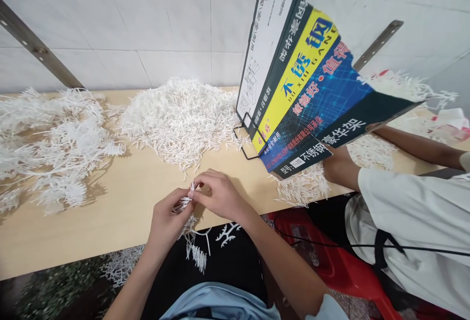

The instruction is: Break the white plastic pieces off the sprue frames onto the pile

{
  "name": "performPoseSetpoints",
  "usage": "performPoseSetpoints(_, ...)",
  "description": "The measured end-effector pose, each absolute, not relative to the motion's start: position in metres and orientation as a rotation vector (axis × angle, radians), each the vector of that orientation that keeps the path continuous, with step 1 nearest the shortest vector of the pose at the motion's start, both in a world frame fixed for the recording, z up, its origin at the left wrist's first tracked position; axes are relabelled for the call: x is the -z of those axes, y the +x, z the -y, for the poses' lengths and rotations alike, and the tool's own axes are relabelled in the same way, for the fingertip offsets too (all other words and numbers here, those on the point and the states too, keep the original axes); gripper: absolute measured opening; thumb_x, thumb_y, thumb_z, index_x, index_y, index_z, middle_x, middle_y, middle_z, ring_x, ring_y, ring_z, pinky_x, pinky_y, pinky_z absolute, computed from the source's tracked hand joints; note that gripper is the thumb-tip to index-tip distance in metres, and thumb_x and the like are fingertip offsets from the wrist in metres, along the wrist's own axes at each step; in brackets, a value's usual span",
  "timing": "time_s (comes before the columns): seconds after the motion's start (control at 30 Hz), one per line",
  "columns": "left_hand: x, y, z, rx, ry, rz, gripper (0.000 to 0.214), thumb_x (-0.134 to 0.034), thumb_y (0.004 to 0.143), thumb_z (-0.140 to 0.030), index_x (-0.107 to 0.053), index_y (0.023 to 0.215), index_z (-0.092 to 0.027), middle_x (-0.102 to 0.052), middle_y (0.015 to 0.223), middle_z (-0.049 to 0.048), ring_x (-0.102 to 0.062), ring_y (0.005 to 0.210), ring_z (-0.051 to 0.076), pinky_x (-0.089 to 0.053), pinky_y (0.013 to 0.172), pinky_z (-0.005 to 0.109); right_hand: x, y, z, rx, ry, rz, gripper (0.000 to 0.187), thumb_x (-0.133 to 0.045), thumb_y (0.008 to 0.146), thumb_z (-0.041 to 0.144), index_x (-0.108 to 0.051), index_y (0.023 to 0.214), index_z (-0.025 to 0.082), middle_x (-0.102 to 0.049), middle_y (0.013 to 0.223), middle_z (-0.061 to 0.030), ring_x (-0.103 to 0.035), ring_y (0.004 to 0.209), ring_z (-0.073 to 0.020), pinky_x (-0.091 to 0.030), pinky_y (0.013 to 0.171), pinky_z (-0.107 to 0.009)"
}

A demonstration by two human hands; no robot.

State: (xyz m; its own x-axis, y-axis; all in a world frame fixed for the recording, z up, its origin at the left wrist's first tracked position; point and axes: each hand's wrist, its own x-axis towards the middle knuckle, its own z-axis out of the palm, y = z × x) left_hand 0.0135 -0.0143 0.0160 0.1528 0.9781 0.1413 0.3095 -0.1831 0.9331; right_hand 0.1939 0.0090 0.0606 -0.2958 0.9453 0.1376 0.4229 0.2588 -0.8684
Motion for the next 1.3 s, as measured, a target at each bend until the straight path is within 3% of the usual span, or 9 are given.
performPoseSetpoints(0.33,-0.017,0.011,0.02,-0.926,1.515,-1.354,0.024,-0.066,0.087,-0.035,-0.069,0.07,-0.018,-0.06,0.06,-0.003,-0.048,0.057,0.012,-0.035,0.056,0.023,-0.018,0.214,-0.034,-1.058,-1.158,0.885,0.024,-0.071,0.087,0.043,-0.063,0.084,0.021,-0.067,0.084,-0.0032,-0.051,0.049,-0.0097,-0.046,0.048,-0.026)
performPoseSetpoints(0.47,-0.018,0.01,0.021,-0.936,1.533,-1.364,0.025,-0.067,0.086,-0.035,-0.067,0.069,-0.018,-0.058,0.06,-0.0032,-0.047,0.058,0.012,-0.035,0.057,0.023,-0.031,0.235,-0.059,-0.781,-1.238,1.092,0.03,-0.071,0.087,0.036,-0.065,0.115,0.024,-0.067,0.13,-0.0114,-0.071,0.098,-0.0215,-0.06,0.08,-0.036)
performPoseSetpoints(0.53,-0.019,0.012,0.018,-0.917,1.517,-1.369,0.025,-0.067,0.086,-0.037,-0.069,0.071,-0.017,-0.06,0.062,-0.0029,-0.047,0.059,0.012,-0.036,0.057,0.022,-0.043,0.233,-0.051,-0.724,-1.275,1.43,0.042,-0.072,0.089,0.034,-0.065,0.129,0.026,-0.062,0.144,-0.0121,-0.062,0.127,-0.0275,-0.058,0.096,-0.041)
performPoseSetpoints(0.7,-0.018,0.015,0.016,-0.898,1.504,-1.347,0.022,-0.066,0.087,-0.037,-0.075,0.083,-0.017,-0.064,0.066,-0.0026,-0.05,0.06,0.012,-0.037,0.058,0.022,-0.052,0.205,-0.013,-1.115,-1.167,1.97,0.017,-0.065,0.097,0.033,-0.079,0.099,0.023,-0.08,0.098,-0.0045,-0.072,0.088,-0.0198,-0.056,0.077,-0.029)
performPoseSetpoints(0.8,-0.016,0.014,0.02,-0.882,1.507,-1.338,0.024,-0.066,0.089,-0.039,-0.078,0.087,-0.017,-0.068,0.069,-0.0017,-0.053,0.06,0.012,-0.038,0.058,0.022,-0.039,0.203,-0.018,-1.044,-1.233,1.63,0.031,-0.06,0.1,0.037,-0.072,0.076,0.02,-0.071,0.069,-0.0018,-0.063,0.063,-0.0155,-0.049,0.061,-0.026)
performPoseSetpoints(0.9,-0.016,0.013,0.023,-0.869,1.515,-1.336,0.027,-0.067,0.089,-0.041,-0.078,0.086,-0.017,-0.07,0.069,-0.0009,-0.053,0.058,0.012,-0.038,0.057,0.022,-0.034,0.217,-0.039,-0.785,-1.302,1.205,0.033,-0.057,0.101,0.045,-0.068,0.082,0.02,-0.069,0.076,-0.0038,-0.061,0.064,-0.0158,-0.048,0.058,-0.027)
performPoseSetpoints(1.07,-0.017,0.014,0.018,-0.9,1.477,-1.353,0.03,-0.067,0.088,-0.043,-0.076,0.081,-0.016,-0.063,0.062,-0.0018,-0.047,0.055,0.011,-0.034,0.054,0.022,-0.052,0.218,-0.031,-0.652,-1.247,1.711,0.035,-0.069,0.096,0.035,-0.066,0.13,0.026,-0.067,0.136,-0.0103,-0.062,0.124,-0.0257,-0.054,0.094,-0.037)
performPoseSetpoints(1.2,-0.012,0.017,0.017,-0.899,1.549,-1.337,0.022,-0.063,0.086,-0.033,-0.073,0.078,-0.015,-0.054,0.059,-0.0044,-0.041,0.054,0.009,-0.031,0.053,0.021,-0.054,0.193,0.001,-0.745,-1.212,2.044,0.006,-0.071,0.095,0.027,-0.074,0.099,0.024,-0.076,0.099,-0.0039,-0.07,0.095,-0.0197,-0.053,0.085,-0.031)
performPoseSetpoints(1.3,-0.011,0.018,0.018,-0.903,1.586,-1.347,0.025,-0.062,0.087,-0.034,-0.068,0.071,-0.016,-0.047,0.056,-0.0049,-0.04,0.054,0.009,-0.03,0.053,0.021,-0.047,0.182,0.009,-0.648,-1.271,1.963,0.017,-0.066,0.096,0.018,-0.07,0.08,0.021,-0.072,0.081,-0.0019,-0.066,0.077,-0.0166,-0.048,0.073,-0.028)
